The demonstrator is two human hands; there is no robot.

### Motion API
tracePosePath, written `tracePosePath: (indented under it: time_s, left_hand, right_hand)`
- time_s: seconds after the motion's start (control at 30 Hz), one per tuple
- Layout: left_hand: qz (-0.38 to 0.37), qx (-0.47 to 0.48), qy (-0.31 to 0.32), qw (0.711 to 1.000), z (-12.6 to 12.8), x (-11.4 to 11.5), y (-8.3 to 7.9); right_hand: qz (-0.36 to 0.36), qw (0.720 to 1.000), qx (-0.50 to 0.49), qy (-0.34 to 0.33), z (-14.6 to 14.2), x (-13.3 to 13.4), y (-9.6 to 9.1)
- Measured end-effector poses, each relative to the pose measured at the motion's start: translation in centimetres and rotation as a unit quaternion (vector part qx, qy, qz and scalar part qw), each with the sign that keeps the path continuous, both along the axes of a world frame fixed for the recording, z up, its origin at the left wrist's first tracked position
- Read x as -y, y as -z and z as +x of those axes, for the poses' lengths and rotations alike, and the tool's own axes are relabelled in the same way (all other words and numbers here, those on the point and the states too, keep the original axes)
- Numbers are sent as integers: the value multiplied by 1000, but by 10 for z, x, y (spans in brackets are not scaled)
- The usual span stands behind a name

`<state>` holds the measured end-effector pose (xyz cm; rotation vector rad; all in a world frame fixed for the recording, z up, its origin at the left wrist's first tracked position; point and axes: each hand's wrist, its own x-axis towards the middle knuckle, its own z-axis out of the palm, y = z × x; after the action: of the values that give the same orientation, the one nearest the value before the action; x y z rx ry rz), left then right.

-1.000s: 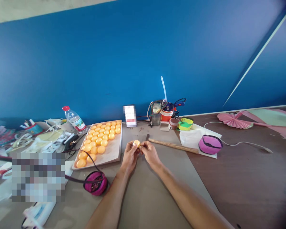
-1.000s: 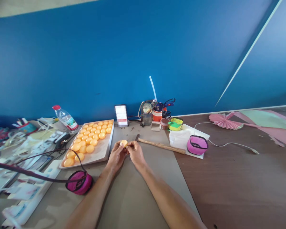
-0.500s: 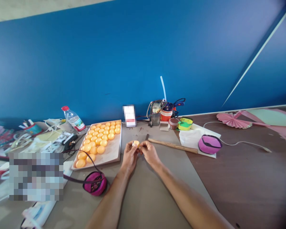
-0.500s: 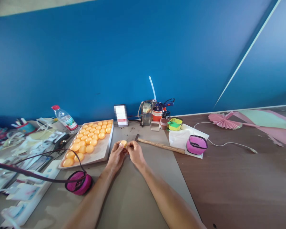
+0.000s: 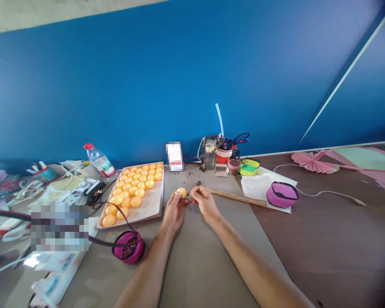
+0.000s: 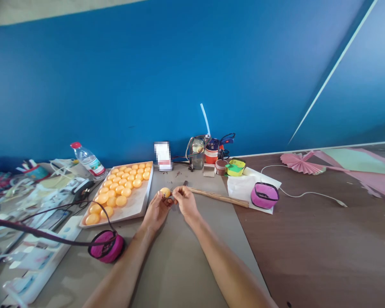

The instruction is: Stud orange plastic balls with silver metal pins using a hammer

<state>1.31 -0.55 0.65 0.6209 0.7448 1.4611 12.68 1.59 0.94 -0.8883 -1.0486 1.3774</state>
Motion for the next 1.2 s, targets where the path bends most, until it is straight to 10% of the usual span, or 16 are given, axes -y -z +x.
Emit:
tracePosePath:
  time_s: [0.27, 0.8, 1.2]
  left_hand:
    - [-39, 65, -3, 997, -8, -4, 2]
    - [4, -41, 6, 999, -1, -1, -4]
    - [-12, 80, 63, 995, -4, -3, -2]
  right_hand:
    - [33, 990, 41, 128, 31, -15, 0]
    - [25, 976, 211, 37, 36, -1, -28]
    - [44, 801, 593, -68, 70, 24, -13]
